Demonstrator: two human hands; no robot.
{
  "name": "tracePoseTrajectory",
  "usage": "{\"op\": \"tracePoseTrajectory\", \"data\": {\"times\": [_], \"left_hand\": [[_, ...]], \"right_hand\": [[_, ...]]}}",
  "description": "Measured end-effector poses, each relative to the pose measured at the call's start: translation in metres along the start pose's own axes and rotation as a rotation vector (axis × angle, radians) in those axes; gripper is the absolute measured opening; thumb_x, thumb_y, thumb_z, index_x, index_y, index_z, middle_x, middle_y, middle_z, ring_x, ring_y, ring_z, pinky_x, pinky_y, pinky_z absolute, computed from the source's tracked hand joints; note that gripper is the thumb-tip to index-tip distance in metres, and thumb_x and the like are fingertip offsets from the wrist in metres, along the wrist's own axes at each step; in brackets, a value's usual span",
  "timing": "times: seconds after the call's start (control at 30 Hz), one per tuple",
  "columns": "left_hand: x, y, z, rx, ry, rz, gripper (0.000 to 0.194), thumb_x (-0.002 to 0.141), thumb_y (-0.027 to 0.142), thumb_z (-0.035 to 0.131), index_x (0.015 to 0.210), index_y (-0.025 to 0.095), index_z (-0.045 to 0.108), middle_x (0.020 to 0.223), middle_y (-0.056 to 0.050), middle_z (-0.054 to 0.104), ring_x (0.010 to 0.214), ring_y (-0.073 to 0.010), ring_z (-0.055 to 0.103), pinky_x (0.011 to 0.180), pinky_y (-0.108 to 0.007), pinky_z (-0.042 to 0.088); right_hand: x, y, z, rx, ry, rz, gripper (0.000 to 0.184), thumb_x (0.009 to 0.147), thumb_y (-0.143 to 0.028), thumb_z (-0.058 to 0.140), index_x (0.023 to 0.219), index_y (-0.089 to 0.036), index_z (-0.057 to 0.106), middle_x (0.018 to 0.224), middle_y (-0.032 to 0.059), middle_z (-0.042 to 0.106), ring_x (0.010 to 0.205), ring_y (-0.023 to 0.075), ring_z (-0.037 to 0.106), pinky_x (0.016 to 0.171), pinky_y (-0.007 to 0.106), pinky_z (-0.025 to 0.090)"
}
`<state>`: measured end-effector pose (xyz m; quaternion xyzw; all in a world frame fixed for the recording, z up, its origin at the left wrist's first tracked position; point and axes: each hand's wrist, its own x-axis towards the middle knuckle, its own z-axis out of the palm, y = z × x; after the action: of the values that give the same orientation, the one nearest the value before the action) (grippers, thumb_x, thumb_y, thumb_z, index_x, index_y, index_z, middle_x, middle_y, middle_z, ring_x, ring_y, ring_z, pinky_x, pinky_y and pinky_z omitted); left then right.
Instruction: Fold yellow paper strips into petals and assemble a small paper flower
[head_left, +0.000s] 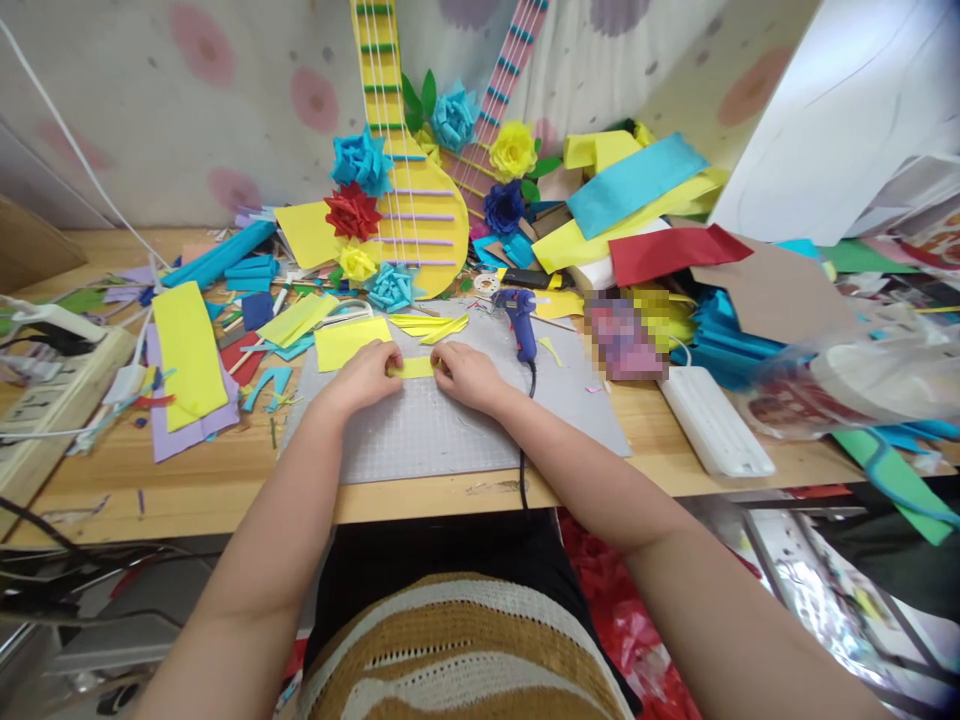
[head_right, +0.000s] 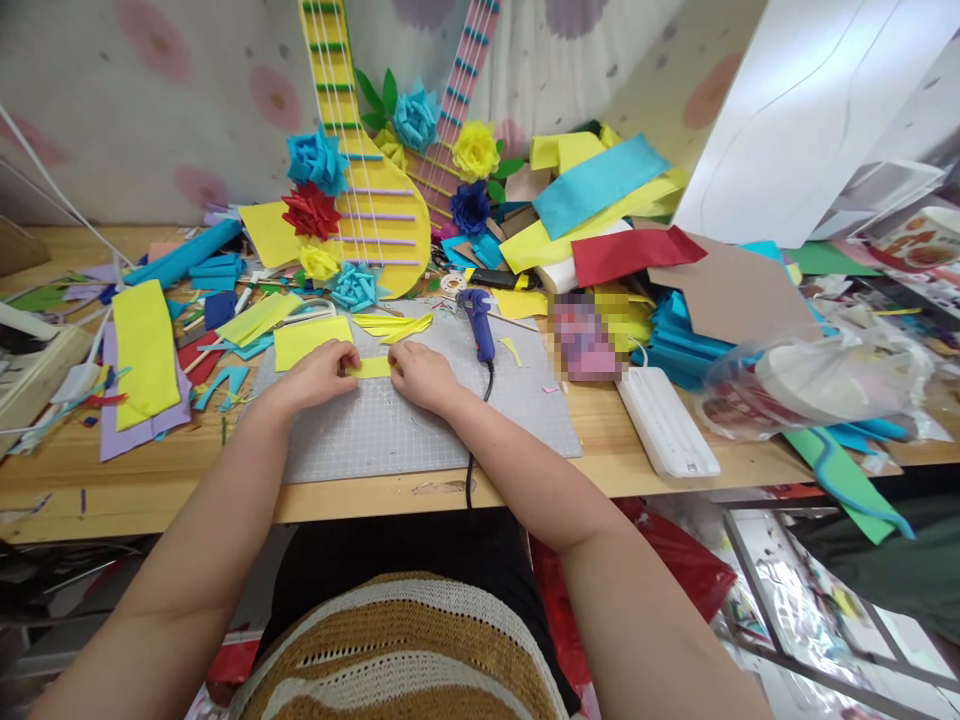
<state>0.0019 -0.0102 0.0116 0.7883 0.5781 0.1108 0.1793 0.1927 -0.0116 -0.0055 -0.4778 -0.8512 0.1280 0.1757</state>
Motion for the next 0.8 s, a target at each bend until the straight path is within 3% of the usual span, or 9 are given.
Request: {"op": "tracePoseTrajectory", "data": {"times": [0.2,0.33,0.4,0.5,0.67,0.8], "left_hand": [[0.004,-0.011,-0.003,-0.008,0.081,-0.110,0.022,0.060,0.003,0.042,0.073,0.019,0.051,0.078,-0.003,0.055,0.075,-0.0172,0.052,0.067,-0.029,0.040],[0.003,-0.008,-0.003,-0.039,0.179,-0.155,0.020,0.067,0.010,0.046,0.083,0.018,0.054,0.085,-0.004,0.058,0.076,-0.0171,0.053,0.068,-0.030,0.040],[0.002,-0.007,-0.002,-0.075,0.170,-0.124,0.020,0.071,0.022,0.053,0.090,0.018,0.055,0.089,-0.004,0.058,0.078,-0.0172,0.054,0.070,-0.030,0.041],[0.002,-0.006,0.000,-0.102,0.115,-0.079,0.036,0.066,0.037,0.063,0.096,0.018,0.055,0.090,-0.004,0.058,0.081,-0.0176,0.054,0.071,-0.029,0.042],[0.004,-0.006,0.001,-0.183,0.057,-0.090,0.037,0.062,0.035,0.067,0.093,0.018,0.056,0.074,0.001,0.053,0.065,-0.0133,0.049,0.059,-0.026,0.038],[0.004,-0.002,0.000,-0.193,0.088,0.002,0.029,0.062,0.034,0.067,0.085,0.018,0.058,0.075,0.001,0.054,0.067,-0.0133,0.049,0.060,-0.026,0.037]], "right_hand": [[0.000,0.001,0.000,0.030,-0.005,-0.009,0.020,0.080,-0.017,0.044,0.095,-0.017,0.057,0.090,0.0060,0.061,0.079,0.0162,0.052,0.069,0.026,0.036],[-0.001,0.005,0.000,0.039,0.049,-0.018,0.022,0.080,-0.018,0.045,0.098,-0.017,0.057,0.095,0.0068,0.060,0.085,0.0171,0.051,0.073,0.028,0.037],[-0.001,0.008,0.001,0.025,0.087,-0.039,0.023,0.080,-0.021,0.048,0.101,-0.017,0.057,0.100,0.0078,0.058,0.093,0.0190,0.050,0.079,0.030,0.038],[-0.001,0.014,0.001,0.006,0.092,-0.062,0.030,0.079,-0.028,0.054,0.107,-0.017,0.057,0.107,0.0088,0.056,0.101,0.0220,0.046,0.087,0.034,0.036],[-0.001,0.016,0.001,0.017,0.074,-0.053,0.033,0.078,-0.029,0.057,0.109,-0.018,0.056,0.107,0.0083,0.056,0.100,0.0221,0.046,0.088,0.036,0.036],[-0.001,0.015,-0.001,0.010,0.102,-0.066,0.031,0.077,-0.025,0.058,0.107,-0.018,0.058,0.104,0.0082,0.057,0.099,0.0224,0.046,0.086,0.035,0.037]]}}
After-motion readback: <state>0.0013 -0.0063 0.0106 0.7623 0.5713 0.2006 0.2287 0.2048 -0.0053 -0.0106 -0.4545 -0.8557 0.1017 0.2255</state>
